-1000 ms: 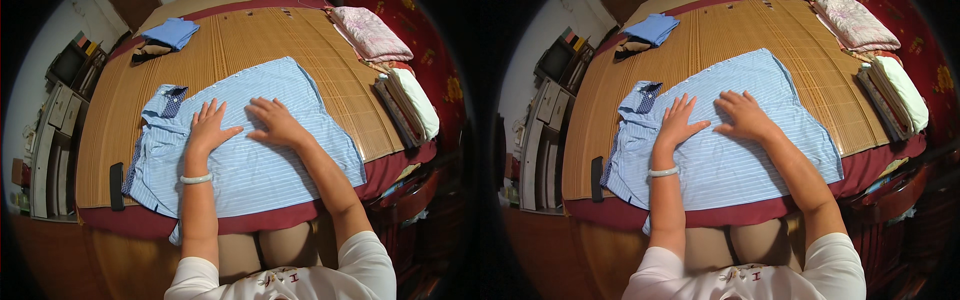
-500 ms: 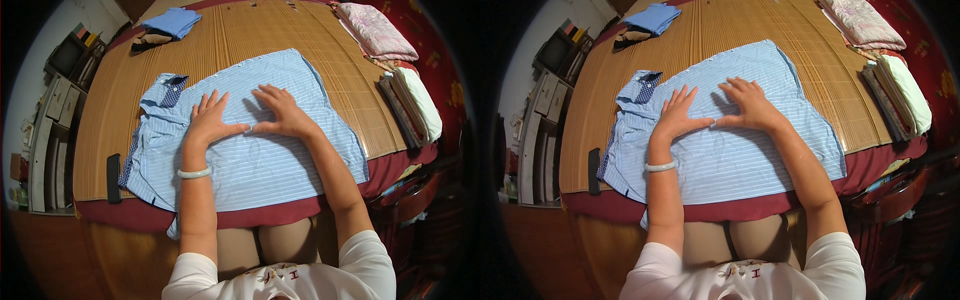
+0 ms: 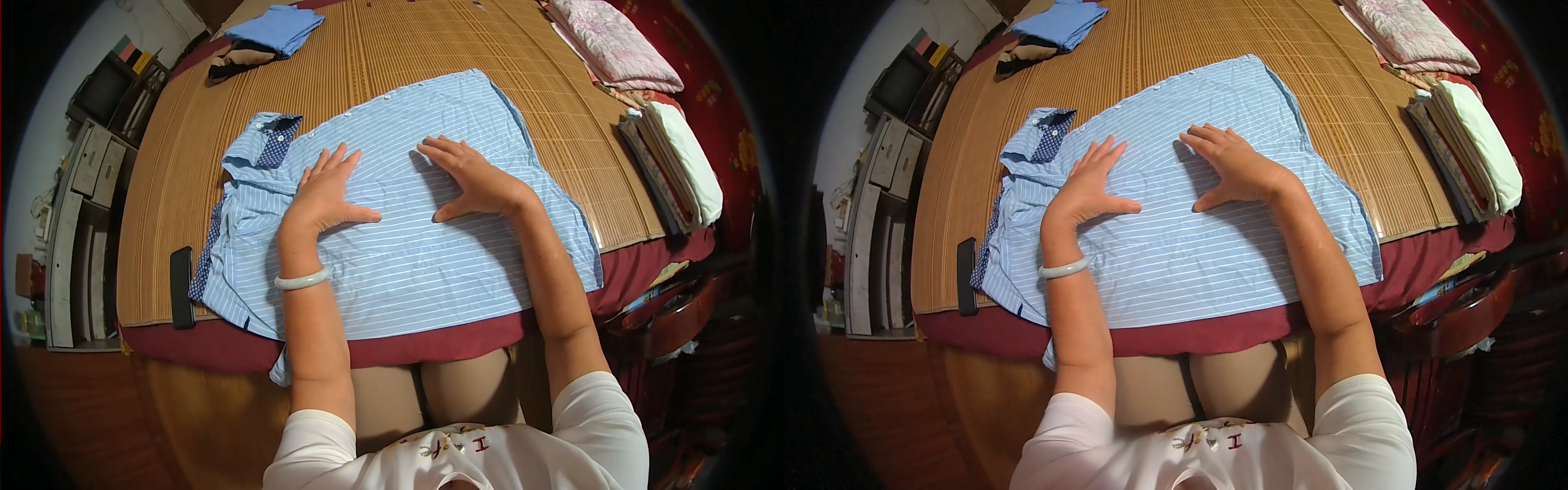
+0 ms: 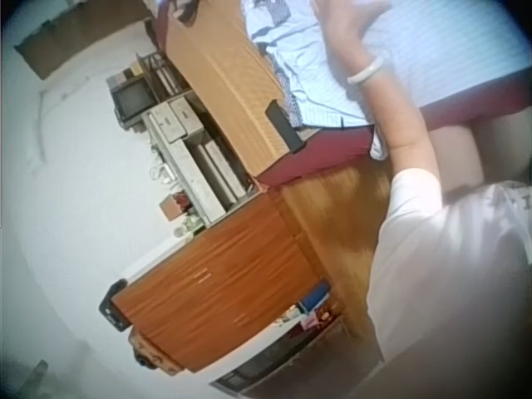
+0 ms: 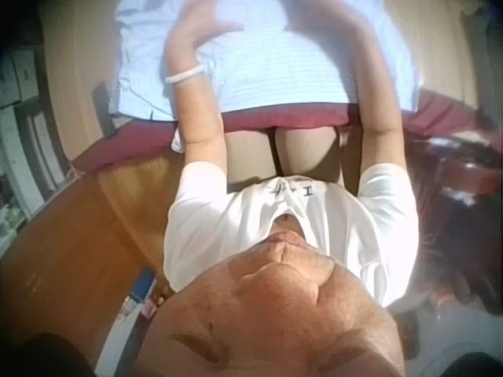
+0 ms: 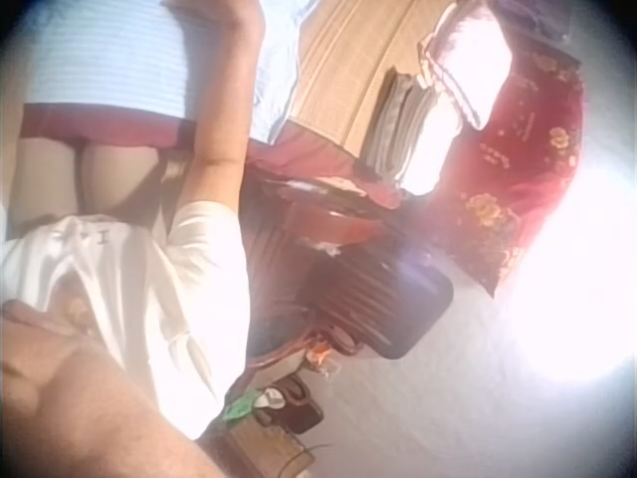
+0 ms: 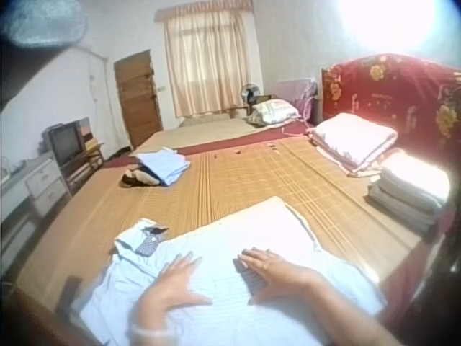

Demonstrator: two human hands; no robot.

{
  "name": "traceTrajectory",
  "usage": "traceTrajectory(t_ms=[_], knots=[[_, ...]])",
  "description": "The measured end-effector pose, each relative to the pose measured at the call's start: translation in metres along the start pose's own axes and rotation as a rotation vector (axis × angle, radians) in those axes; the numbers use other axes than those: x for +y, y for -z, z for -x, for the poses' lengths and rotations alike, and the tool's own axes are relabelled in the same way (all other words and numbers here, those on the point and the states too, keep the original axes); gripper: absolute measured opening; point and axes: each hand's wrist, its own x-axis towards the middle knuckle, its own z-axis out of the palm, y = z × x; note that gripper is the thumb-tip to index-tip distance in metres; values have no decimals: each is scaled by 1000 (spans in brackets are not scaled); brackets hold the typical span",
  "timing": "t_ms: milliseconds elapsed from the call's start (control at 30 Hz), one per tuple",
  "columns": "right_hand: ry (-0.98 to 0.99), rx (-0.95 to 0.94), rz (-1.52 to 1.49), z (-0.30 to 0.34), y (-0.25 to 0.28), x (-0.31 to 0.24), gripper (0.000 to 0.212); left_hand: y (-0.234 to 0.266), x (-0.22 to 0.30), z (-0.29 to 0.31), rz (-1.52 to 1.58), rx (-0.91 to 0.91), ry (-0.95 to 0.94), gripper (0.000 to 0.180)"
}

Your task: Folding a blue and white striped shirt on a bed.

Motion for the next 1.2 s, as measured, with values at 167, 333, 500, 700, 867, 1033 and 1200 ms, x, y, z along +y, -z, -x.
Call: traceTrajectory(t_ms=[167,333,500,700,867,1033,1200], knots=[[25,57,4,1,-4,-2,104,0,8,3,20,4,30,122],[28,204,109,-8,-23,-16,89,-14,27,-2,-47,70,74,114],[-184,218,260,-9,-21,0,82,-11,18,-5,-65,96,118,98],[-474,305,300,-4,-6,43,71,-11,0,-5,-67,155,189,78],[-542,445,359,-5,-4,68,61,-6,4,-5,-117,180,259,58],[-144,530,262,-20,-11,34,50,-18,22,-9,-157,207,179,56],[92,178,125,-27,-21,8,55,-21,36,-11,-65,74,-8,56]])
